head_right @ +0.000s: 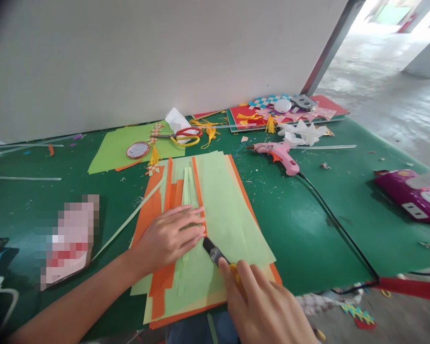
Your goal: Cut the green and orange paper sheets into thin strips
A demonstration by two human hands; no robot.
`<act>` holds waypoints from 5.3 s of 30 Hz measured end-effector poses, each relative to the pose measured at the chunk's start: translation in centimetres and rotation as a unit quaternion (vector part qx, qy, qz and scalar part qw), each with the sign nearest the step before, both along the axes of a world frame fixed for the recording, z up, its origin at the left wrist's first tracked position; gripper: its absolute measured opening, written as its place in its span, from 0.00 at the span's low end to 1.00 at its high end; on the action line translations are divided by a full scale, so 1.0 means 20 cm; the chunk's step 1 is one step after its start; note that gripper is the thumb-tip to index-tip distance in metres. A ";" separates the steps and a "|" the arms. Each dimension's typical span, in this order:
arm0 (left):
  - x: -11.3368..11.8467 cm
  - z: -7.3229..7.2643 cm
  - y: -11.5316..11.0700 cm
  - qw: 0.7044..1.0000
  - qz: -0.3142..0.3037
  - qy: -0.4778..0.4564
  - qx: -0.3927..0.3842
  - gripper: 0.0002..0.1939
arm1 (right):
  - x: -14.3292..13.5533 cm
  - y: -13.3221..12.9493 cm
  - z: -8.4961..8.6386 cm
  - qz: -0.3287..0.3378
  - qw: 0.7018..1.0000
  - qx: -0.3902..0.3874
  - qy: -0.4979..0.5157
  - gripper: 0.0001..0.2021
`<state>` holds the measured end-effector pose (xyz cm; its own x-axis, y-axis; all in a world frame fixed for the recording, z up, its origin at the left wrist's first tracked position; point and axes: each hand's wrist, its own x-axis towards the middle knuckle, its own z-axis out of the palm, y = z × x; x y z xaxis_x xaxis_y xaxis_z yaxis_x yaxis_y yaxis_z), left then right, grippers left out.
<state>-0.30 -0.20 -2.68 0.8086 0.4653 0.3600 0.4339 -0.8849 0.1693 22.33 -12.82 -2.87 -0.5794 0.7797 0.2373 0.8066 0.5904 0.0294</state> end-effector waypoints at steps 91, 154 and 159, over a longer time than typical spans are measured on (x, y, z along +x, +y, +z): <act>0.00 -0.01 0.01 1.000 -0.014 -0.013 -0.014 0.08 | 0.09 0.12 0.03 0.034 0.999 -0.031 0.030 0.17; -0.01 0.00 0.01 0.999 -0.020 -0.002 -0.030 0.09 | 0.08 0.18 0.03 0.033 0.999 -0.012 -0.006 0.21; -0.02 0.00 0.01 0.999 -0.024 0.008 -0.034 0.10 | 0.07 0.18 0.03 0.027 1.000 -0.006 -0.009 0.19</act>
